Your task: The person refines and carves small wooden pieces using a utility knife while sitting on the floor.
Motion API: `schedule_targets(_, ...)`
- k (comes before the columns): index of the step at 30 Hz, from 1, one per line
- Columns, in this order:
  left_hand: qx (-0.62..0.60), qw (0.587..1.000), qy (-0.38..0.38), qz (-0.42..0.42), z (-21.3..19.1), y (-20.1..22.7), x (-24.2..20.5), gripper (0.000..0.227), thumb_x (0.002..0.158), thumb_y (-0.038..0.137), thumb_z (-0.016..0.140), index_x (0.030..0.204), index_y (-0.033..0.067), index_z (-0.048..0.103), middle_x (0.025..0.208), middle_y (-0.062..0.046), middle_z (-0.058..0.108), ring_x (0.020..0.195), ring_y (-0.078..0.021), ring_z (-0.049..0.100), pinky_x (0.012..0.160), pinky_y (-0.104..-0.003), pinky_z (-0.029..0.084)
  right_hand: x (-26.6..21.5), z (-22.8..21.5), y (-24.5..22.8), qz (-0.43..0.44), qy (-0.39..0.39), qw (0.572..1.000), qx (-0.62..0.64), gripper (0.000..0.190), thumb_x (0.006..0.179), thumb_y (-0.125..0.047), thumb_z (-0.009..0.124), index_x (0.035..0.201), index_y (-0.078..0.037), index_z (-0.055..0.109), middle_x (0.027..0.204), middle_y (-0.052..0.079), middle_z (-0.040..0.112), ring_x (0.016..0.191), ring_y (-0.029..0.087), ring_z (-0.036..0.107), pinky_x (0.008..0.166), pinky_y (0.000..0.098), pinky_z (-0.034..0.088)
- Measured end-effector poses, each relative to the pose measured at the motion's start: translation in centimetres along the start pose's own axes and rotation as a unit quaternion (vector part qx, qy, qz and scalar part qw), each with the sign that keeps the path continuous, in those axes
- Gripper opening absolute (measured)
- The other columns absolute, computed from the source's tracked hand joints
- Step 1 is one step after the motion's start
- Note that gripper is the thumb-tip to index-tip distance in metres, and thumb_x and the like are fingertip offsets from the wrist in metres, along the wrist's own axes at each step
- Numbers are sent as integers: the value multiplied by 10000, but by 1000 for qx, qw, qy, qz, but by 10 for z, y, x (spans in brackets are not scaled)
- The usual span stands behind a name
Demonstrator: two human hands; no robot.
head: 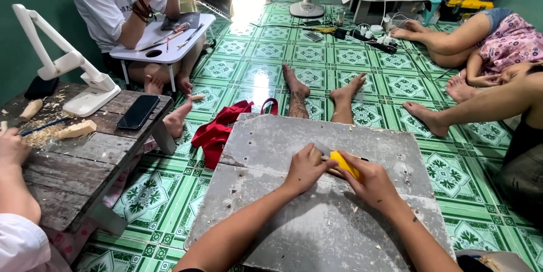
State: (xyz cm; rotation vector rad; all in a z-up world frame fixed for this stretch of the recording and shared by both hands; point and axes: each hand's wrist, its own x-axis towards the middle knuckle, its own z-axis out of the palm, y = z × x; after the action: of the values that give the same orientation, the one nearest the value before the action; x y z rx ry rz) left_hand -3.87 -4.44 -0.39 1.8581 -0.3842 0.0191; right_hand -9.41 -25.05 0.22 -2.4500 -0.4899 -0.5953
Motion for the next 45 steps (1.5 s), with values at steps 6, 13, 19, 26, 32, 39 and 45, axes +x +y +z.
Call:
schedule_targets(6,-17,1000,-6,-24,-11,1,2,591,660,517,906,933,104,583,761,-96,679,840,-292,716,801,-400,555,6,-9,-25,-7,-6,999,38,531,872,-180,734,1396,-203,650,1061,176,780,944,385,757,821,448,607)
schedule_targets(13,-51,997,-64,-4,-10,-3,5,474,755,436,870,1038,141,629,848,-57,715,904,-230,705,835,-367,541,5,-13,-21,-22,-24,998,46,534,869,-156,724,1396,-181,640,1074,199,773,955,413,744,831,479,598)
schedule_targets(19,-72,993,-95,24,-9,-7,-1,513,834,363,816,1234,96,636,1048,-187,716,1052,-325,690,923,-434,516,4,-10,-16,-23,-41,997,61,517,869,-126,723,1381,-155,651,1093,210,770,956,421,747,837,489,596)
schedule_targets(26,-33,995,-70,68,-10,4,-4,534,832,427,818,1174,53,648,985,-233,730,982,-395,715,884,-471,541,10,-26,-37,-16,-35,996,84,498,877,-135,716,1373,-158,665,1080,197,782,939,422,751,827,488,597)
schedule_targets(32,-21,996,-43,81,-6,-1,-3,505,822,436,828,1126,71,656,910,-217,729,925,-404,723,848,-471,556,5,-14,-23,-14,-22,998,54,499,874,-158,727,1368,-181,666,1045,176,789,915,407,751,795,479,599)
schedule_targets(39,0,996,-16,87,-3,-1,-2,482,818,489,815,1075,115,656,865,-194,709,898,-423,714,819,-500,570,3,-8,-17,-12,9,1000,-6,483,866,-187,745,1344,-216,688,957,151,792,860,385,757,737,454,601)
schedule_targets(45,6,998,-8,55,-4,1,-4,482,807,535,808,1004,123,653,845,-158,705,882,-420,714,802,-504,576,3,-9,-23,2,10,1000,-18,468,878,-217,737,1345,-214,692,925,136,790,824,358,764,723,430,607)
